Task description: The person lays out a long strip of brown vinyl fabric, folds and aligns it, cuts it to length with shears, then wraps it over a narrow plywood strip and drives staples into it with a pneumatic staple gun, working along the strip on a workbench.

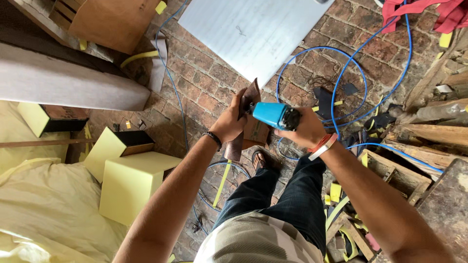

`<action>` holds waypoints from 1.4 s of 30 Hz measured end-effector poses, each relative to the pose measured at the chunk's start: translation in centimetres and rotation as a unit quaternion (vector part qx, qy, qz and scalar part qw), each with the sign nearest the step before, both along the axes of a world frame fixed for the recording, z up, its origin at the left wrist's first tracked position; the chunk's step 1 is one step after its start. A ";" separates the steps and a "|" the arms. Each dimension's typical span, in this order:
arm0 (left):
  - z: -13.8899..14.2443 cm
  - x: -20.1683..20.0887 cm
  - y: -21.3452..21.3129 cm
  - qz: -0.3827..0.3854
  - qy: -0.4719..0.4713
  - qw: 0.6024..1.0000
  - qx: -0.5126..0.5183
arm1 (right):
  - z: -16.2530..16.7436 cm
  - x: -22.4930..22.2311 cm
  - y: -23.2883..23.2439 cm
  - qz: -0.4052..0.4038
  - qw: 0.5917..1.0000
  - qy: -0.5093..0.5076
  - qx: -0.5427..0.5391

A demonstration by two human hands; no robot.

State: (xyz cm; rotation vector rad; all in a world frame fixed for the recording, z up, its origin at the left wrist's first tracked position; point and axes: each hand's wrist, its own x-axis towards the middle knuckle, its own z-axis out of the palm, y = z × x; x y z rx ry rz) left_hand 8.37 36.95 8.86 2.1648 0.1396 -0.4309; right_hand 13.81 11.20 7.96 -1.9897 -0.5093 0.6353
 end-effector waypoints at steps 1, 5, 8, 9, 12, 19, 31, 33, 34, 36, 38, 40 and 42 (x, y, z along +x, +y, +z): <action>0.3 -0.2 0.3 0.002 0.012 1.000 0.009 | -0.2 0.0 0.2 0.002 1.000 -0.014 0.017; 0.8 -0.2 0.3 0.003 0.031 0.999 0.023 | -1.0 0.1 0.6 0.001 0.999 0.021 0.033; 1.1 0.1 0.4 0.011 0.081 0.997 0.017 | -1.4 0.0 0.9 0.021 1.000 -0.009 0.005; 1.2 0.2 0.5 0.014 0.107 0.994 0.013 | -1.5 -0.1 0.9 0.003 1.000 0.014 0.021; 1.1 0.6 1.2 0.061 0.178 0.982 0.023 | -1.7 -0.9 0.6 -0.026 0.997 0.056 0.051; 0.1 0.7 4.7 0.032 0.108 0.993 0.044 | -1.8 -3.4 1.9 0.023 0.998 0.019 0.061; -1.6 -0.2 5.1 0.014 0.012 1.000 -0.020 | -0.9 -3.5 4.5 0.022 0.999 0.024 0.034; -1.7 -0.2 5.2 0.051 0.091 0.994 -0.023 | -1.1 -3.3 4.4 0.027 0.999 0.007 0.032; -1.8 -0.2 5.3 0.042 0.087 0.995 -0.021 | -1.3 -3.2 4.4 0.033 0.999 -0.001 0.027; -1.8 -0.3 5.4 0.023 0.079 0.996 -0.015 | -1.7 -2.8 4.2 0.038 0.999 -0.003 0.022; -1.9 -0.6 5.3 0.030 0.079 0.995 -0.048 | -2.2 -2.6 4.1 0.034 0.999 0.010 0.023; -2.0 -0.9 5.2 0.022 0.058 0.995 -0.076 | -2.6 -2.5 4.0 0.020 0.999 0.020 0.033; -2.1 -1.1 5.2 0.000 0.019 0.995 -0.093 | -2.9 -2.5 3.9 0.012 0.999 0.030 0.039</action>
